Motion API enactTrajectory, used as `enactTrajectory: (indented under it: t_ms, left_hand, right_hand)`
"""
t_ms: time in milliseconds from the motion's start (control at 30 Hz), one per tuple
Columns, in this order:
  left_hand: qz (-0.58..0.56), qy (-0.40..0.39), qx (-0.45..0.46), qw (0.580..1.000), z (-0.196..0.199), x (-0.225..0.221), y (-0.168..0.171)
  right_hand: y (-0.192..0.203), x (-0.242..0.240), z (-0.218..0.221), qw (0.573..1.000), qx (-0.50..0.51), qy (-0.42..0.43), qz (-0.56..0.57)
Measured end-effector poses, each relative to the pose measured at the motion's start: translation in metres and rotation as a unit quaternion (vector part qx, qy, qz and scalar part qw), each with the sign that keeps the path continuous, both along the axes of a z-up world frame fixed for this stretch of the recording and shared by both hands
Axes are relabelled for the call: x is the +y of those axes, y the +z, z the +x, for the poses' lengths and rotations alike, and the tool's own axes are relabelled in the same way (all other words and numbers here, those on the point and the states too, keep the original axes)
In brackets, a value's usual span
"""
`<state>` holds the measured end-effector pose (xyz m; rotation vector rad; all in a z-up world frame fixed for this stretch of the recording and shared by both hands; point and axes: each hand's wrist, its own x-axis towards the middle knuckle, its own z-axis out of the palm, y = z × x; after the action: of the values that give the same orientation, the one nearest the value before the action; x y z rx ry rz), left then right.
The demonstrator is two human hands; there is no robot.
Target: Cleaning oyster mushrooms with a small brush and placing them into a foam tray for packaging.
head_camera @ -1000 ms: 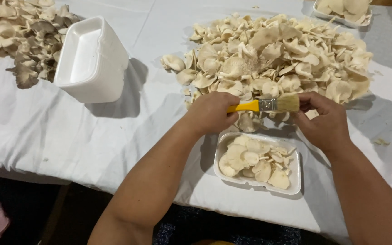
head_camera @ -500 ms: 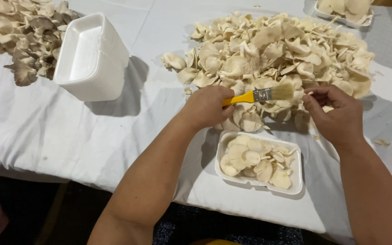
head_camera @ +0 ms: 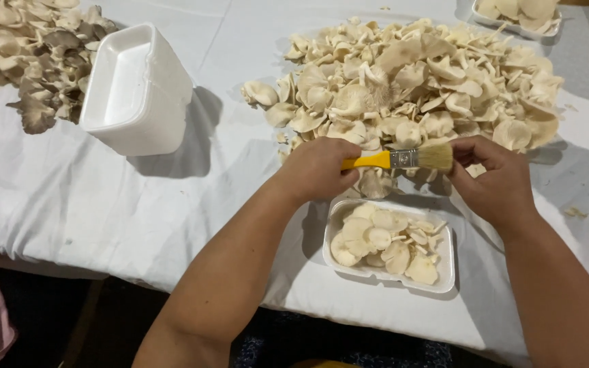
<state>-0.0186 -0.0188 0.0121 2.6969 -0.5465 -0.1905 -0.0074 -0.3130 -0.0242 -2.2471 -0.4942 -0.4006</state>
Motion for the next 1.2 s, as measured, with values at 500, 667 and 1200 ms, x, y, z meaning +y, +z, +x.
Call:
enactTrajectory:
  t_ms: [500,667,1200]
  left_hand:
    - [-0.008,0.076,-0.044,0.996,0.016,0.018,-0.015]
    - [-0.004,0.073,-0.036,0.997,0.014,0.016,-0.014]
    - [-0.08,0.071,-0.104,0.989,0.013,0.025,-0.01]
  right_hand:
    - [0.059,-0.045,0.001,0.921,0.365,0.098,-0.092]
    - [0.048,-0.034,-0.004,0.865,0.415,0.248,-0.136]
    - [0.063,0.002,-0.022,0.828,0.472,0.21,-0.218]
